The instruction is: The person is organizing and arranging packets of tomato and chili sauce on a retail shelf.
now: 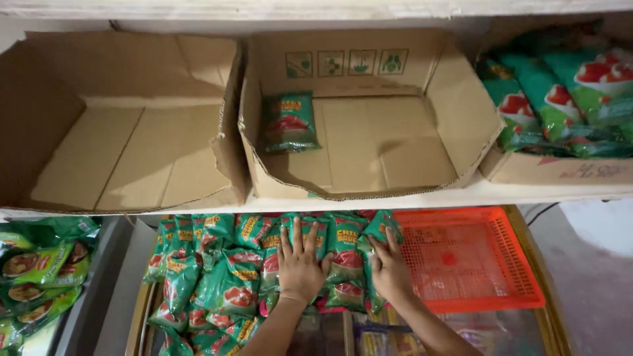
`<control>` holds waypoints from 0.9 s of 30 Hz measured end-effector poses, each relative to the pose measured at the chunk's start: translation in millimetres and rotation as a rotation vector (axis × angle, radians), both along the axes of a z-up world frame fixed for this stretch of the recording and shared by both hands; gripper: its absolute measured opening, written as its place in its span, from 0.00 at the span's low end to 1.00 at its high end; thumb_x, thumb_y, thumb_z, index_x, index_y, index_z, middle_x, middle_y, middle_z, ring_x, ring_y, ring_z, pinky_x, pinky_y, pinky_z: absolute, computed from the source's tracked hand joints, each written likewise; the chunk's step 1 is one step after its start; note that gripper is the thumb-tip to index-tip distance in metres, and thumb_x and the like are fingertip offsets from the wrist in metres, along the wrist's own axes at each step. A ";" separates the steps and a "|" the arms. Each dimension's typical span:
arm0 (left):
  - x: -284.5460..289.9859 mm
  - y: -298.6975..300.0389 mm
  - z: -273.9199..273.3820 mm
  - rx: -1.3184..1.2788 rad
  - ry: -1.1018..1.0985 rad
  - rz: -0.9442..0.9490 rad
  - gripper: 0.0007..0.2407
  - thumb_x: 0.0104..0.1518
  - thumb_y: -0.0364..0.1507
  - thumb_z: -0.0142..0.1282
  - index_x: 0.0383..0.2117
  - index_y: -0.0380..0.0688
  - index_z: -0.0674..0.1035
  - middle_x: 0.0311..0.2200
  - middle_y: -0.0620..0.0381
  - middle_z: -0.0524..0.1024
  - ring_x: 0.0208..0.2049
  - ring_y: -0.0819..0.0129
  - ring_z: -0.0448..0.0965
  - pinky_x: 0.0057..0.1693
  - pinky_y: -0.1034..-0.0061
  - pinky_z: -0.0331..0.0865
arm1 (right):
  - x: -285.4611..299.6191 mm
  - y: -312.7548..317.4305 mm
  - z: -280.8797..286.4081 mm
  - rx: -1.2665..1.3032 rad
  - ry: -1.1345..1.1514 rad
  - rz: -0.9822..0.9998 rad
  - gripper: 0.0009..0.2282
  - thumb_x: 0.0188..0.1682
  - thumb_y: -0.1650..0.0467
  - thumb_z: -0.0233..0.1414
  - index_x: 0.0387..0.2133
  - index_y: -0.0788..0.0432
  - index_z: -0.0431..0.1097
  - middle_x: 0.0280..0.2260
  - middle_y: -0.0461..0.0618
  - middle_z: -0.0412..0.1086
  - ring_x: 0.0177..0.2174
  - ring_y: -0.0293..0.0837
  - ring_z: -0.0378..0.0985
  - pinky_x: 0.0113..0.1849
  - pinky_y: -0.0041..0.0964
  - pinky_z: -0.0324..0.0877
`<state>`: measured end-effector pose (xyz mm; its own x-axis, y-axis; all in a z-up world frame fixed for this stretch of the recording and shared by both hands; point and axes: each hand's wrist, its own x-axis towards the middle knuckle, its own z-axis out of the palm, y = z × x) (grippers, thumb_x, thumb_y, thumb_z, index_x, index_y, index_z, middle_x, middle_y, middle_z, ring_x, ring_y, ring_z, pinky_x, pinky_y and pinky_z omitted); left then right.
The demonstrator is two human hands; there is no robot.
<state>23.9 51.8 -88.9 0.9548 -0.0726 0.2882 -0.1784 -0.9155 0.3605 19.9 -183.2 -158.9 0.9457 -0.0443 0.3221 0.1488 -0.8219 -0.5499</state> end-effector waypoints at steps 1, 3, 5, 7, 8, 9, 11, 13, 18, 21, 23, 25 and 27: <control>0.6 0.5 3.6 -0.025 0.054 -0.003 0.34 0.55 0.49 0.54 0.68 0.57 0.58 0.72 0.46 0.43 0.69 0.33 0.44 0.67 0.41 0.47 | 1.0 -0.7 1.8 0.119 0.025 -0.031 0.17 0.51 0.65 0.50 0.56 0.42 0.68 0.69 0.56 0.51 0.62 0.57 0.63 0.53 0.48 0.71; -1.8 0.2 3.9 0.057 -0.073 0.011 0.33 0.54 0.49 0.54 0.66 0.54 0.61 0.70 0.44 0.48 0.68 0.32 0.47 0.66 0.40 0.48 | 1.7 -1.7 7.1 0.148 -0.053 -0.028 0.16 0.52 0.68 0.50 0.54 0.47 0.70 0.68 0.57 0.55 0.64 0.59 0.61 0.56 0.49 0.68; -11.3 -2.5 1.7 0.139 -0.196 0.020 0.32 0.53 0.48 0.54 0.64 0.51 0.64 0.68 0.41 0.52 0.67 0.32 0.50 0.66 0.39 0.50 | -7.2 1.5 16.4 0.178 -0.128 -0.029 0.14 0.54 0.72 0.49 0.53 0.51 0.72 0.66 0.58 0.58 0.65 0.61 0.59 0.58 0.50 0.65; -19.7 -9.5 0.6 -0.116 -0.267 -0.094 0.27 0.61 0.44 0.52 0.65 0.44 0.68 0.66 0.46 0.64 0.66 0.39 0.63 0.70 0.51 0.59 | -15.9 6.8 33.9 0.298 -0.330 0.071 0.14 0.55 0.77 0.46 0.53 0.59 0.71 0.65 0.55 0.63 0.68 0.62 0.58 0.63 0.53 0.61; -24.3 -17.6 4.1 -0.116 -0.249 -0.097 0.27 0.61 0.44 0.52 0.65 0.44 0.68 0.66 0.46 0.64 0.66 0.39 0.63 0.70 0.51 0.59 | -25.0 12.5 50.8 0.299 -0.313 0.064 0.14 0.55 0.77 0.46 0.53 0.59 0.71 0.65 0.55 0.63 0.68 0.62 0.58 0.63 0.53 0.61; -28.9 -25.6 7.5 -0.378 0.004 -0.123 0.27 0.62 0.46 0.51 0.64 0.45 0.71 0.59 0.49 0.72 0.60 0.48 0.72 0.67 0.57 0.66 | -33.5 18.3 67.6 0.318 -0.302 0.104 0.14 0.54 0.78 0.47 0.53 0.60 0.71 0.66 0.57 0.61 0.66 0.59 0.61 0.62 0.50 0.63; -36.6 -35.7 11.0 -0.639 0.284 -0.140 0.27 0.62 0.48 0.50 0.63 0.46 0.73 0.51 0.53 0.80 0.55 0.57 0.80 0.64 0.63 0.73 | -54.6 27.3 84.0 0.337 -0.269 0.141 0.14 0.53 0.78 0.48 0.52 0.61 0.71 0.66 0.58 0.60 0.65 0.55 0.64 0.61 0.47 0.65; -29.8 -39.5 15.1 -1.865 0.984 -0.131 0.28 0.60 0.50 0.47 0.61 0.46 0.70 0.57 0.46 0.75 0.54 0.56 0.78 0.58 0.62 0.72 | -68.3 34.1 86.4 0.284 -0.202 0.200 0.16 0.49 0.78 0.48 0.51 0.60 0.73 0.67 0.60 0.56 0.62 0.53 0.66 0.57 0.41 0.70; -41.3 -26.9 22.9 -1.844 1.121 -0.204 0.26 0.62 0.45 0.52 0.62 0.40 0.71 0.54 0.49 0.76 0.56 0.57 0.76 0.59 0.60 0.73 | -103.3 50.0 125.3 0.232 -0.272 0.550 0.23 0.51 0.72 0.54 0.61 0.60 0.62 0.70 0.62 0.47 0.69 0.57 0.49 0.67 0.49 0.52; -55.7 -22.1 15.3 -1.885 1.193 -0.150 0.26 0.61 0.45 0.52 0.61 0.42 0.72 0.54 0.48 0.77 0.56 0.56 0.76 0.60 0.58 0.73 | -114.3 47.8 106.4 0.633 -0.062 0.468 0.30 0.52 0.69 0.52 0.68 0.61 0.50 0.71 0.62 0.42 0.70 0.54 0.42 0.66 0.47 0.45; -57.9 -24.9 6.3 -1.942 1.184 -0.160 0.25 0.61 0.45 0.52 0.60 0.41 0.72 0.54 0.45 0.77 0.55 0.54 0.76 0.60 0.56 0.72 | -107.7 44.3 85.3 0.890 0.073 0.311 0.31 0.55 0.67 0.49 0.71 0.59 0.44 0.72 0.59 0.41 0.71 0.50 0.41 0.66 0.44 0.44; -65.1 -31.0 -2.7 -1.957 1.099 -0.135 0.24 0.61 0.43 0.53 0.58 0.39 0.74 0.54 0.50 0.78 0.54 0.61 0.79 0.60 0.62 0.74 | -103.4 43.3 76.5 1.334 0.450 0.135 0.28 0.53 0.64 0.51 0.67 0.56 0.54 0.62 0.55 0.62 0.61 0.46 0.62 0.59 0.42 0.58; -67.7 -36.1 -26.1 -1.768 0.971 -0.108 0.23 0.63 0.43 0.53 0.58 0.38 0.75 0.54 0.53 0.79 0.53 0.65 0.78 0.59 0.67 0.72 | -109.0 37.8 72.2 1.268 0.515 0.169 0.26 0.53 0.64 0.53 0.64 0.58 0.58 0.58 0.53 0.66 0.56 0.43 0.67 0.56 0.42 0.62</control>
